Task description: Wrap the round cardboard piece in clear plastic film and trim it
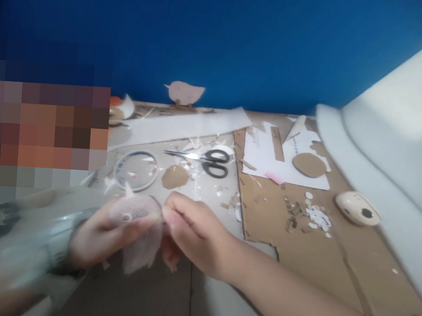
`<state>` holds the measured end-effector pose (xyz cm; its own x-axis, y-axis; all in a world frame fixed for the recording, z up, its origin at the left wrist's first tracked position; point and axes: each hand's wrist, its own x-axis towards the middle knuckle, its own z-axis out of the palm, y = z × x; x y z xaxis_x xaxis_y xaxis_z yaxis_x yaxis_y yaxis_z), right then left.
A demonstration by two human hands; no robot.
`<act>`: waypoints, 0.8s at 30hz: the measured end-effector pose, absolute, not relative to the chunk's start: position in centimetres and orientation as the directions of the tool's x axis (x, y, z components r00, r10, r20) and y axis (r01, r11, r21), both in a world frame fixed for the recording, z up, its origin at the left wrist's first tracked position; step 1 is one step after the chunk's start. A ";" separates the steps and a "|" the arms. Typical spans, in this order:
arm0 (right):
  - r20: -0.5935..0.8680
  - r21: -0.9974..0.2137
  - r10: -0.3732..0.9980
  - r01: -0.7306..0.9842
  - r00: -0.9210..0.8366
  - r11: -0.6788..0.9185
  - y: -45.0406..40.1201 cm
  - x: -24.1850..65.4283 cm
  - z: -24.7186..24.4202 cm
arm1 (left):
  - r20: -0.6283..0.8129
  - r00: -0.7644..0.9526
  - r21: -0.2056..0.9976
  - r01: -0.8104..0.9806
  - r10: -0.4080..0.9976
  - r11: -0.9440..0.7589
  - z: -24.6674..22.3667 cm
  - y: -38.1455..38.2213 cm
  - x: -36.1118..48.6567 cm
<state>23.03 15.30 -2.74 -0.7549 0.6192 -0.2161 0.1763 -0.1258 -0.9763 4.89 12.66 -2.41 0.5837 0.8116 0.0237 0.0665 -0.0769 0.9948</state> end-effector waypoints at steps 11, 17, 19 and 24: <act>-0.154 -0.982 0.598 0.190 -0.787 -0.003 15.7 23.4 -2.7 | 0.089 0.546 0.993 0.019 0.833 -0.118 -2.8 12.6 4.9; -0.161 -0.983 0.630 0.184 -0.760 -0.030 15.4 23.2 -2.8 | 0.069 0.581 0.995 0.024 0.811 -0.102 -2.6 12.7 4.9; -0.196 -0.978 0.639 0.194 -0.744 -0.073 15.3 23.1 -2.8 | 0.075 0.585 0.995 0.009 0.807 -0.099 -2.7 12.8 4.9; -0.200 -0.974 0.647 0.223 -0.736 -0.048 15.3 23.1 -2.7 | 0.062 0.561 0.996 0.018 0.826 -0.086 -3.1 12.7 4.8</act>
